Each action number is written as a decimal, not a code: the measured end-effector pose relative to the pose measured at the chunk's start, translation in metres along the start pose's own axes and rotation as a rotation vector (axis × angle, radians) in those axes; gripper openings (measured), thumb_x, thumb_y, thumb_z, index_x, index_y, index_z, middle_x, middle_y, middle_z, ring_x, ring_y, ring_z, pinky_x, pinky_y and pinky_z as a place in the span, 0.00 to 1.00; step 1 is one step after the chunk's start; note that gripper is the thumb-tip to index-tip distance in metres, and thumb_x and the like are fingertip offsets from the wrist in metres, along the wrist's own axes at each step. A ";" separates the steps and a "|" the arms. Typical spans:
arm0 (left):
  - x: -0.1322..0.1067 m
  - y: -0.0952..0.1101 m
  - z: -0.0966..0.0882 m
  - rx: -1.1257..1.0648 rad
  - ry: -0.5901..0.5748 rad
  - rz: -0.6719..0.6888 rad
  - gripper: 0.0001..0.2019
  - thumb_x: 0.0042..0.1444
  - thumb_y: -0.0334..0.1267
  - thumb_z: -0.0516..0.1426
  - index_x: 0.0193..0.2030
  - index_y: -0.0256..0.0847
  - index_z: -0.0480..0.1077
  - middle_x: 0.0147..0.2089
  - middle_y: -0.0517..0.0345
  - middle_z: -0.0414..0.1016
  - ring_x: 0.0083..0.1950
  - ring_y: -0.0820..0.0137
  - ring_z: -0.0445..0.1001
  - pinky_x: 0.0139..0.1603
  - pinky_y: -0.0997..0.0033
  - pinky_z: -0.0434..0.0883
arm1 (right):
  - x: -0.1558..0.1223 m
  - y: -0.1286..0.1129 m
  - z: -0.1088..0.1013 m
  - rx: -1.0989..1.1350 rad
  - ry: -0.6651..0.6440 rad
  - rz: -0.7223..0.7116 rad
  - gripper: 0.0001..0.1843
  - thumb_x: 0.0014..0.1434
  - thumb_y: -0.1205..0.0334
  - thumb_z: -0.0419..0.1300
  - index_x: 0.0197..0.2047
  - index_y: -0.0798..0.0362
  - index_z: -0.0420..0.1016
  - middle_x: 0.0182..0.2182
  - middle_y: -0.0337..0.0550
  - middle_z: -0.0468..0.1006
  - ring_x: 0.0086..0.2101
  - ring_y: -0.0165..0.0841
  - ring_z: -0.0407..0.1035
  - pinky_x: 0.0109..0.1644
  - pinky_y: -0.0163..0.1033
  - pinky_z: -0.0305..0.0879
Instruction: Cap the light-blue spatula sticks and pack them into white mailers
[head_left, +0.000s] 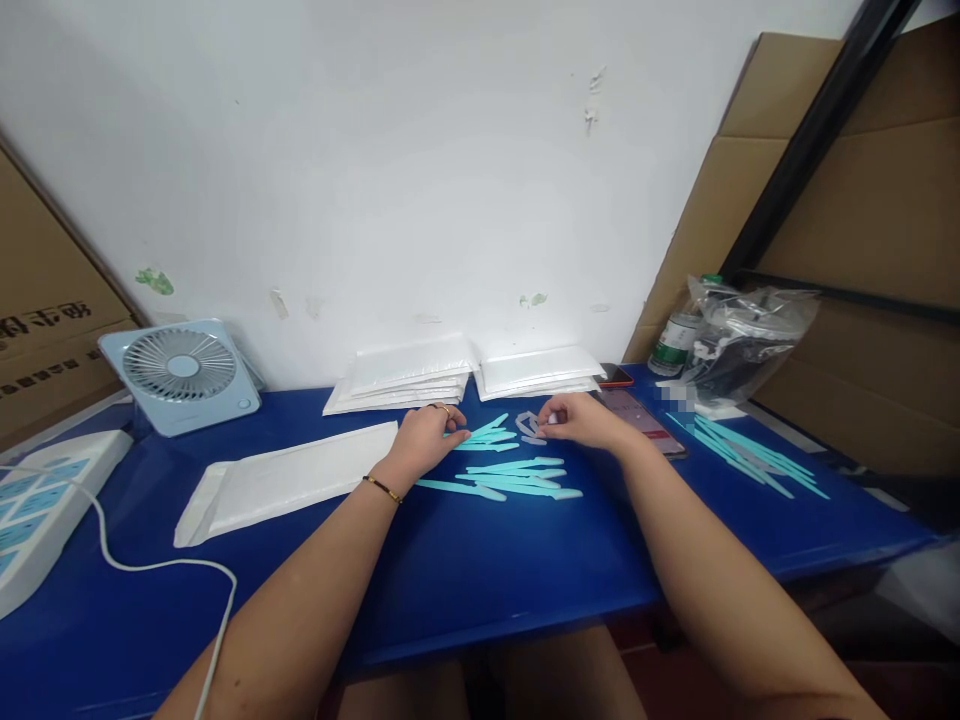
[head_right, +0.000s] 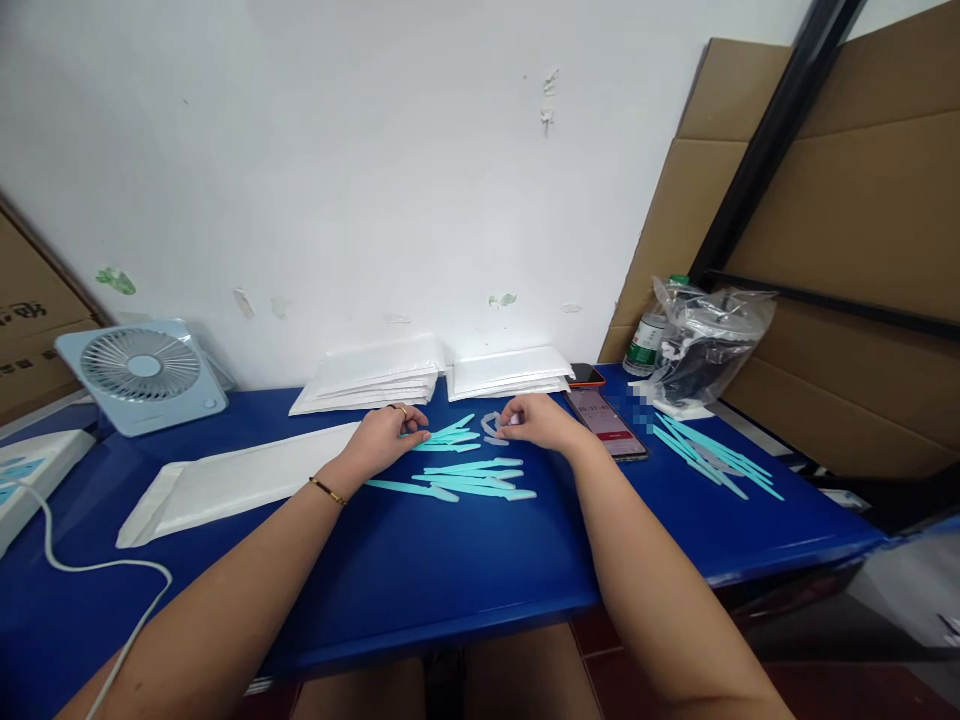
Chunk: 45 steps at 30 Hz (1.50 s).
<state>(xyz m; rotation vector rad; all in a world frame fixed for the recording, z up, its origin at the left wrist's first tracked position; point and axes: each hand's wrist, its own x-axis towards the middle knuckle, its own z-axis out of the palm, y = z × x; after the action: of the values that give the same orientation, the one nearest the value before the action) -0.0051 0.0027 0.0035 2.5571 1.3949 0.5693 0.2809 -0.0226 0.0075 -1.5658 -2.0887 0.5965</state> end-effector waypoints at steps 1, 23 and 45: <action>0.000 0.000 0.000 -0.002 -0.001 0.007 0.11 0.53 0.46 0.55 0.38 0.45 0.72 0.36 0.61 0.75 0.38 0.67 0.72 0.36 0.70 0.63 | -0.002 0.000 -0.002 0.000 -0.060 -0.012 0.17 0.43 0.49 0.66 0.32 0.53 0.78 0.23 0.39 0.73 0.24 0.29 0.63 0.27 0.34 0.55; -0.002 0.007 -0.010 0.106 -0.052 0.031 0.15 0.58 0.50 0.50 0.38 0.47 0.74 0.39 0.59 0.77 0.46 0.62 0.70 0.45 0.64 0.62 | 0.001 -0.003 0.003 0.009 0.052 -0.004 0.15 0.46 0.51 0.64 0.31 0.55 0.75 0.21 0.38 0.71 0.22 0.28 0.61 0.25 0.32 0.53; -0.003 0.008 0.002 -0.419 0.051 0.007 0.29 0.64 0.52 0.35 0.46 0.41 0.73 0.42 0.54 0.75 0.43 0.66 0.72 0.46 0.68 0.68 | -0.008 -0.023 0.004 0.148 -0.247 -0.154 0.16 0.51 0.49 0.61 0.34 0.54 0.74 0.26 0.39 0.73 0.27 0.29 0.63 0.30 0.33 0.57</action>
<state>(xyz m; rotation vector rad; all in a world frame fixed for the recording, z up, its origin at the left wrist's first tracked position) 0.0003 -0.0041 0.0030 2.2263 1.1354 0.8343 0.2626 -0.0367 0.0172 -1.2909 -2.2600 0.9040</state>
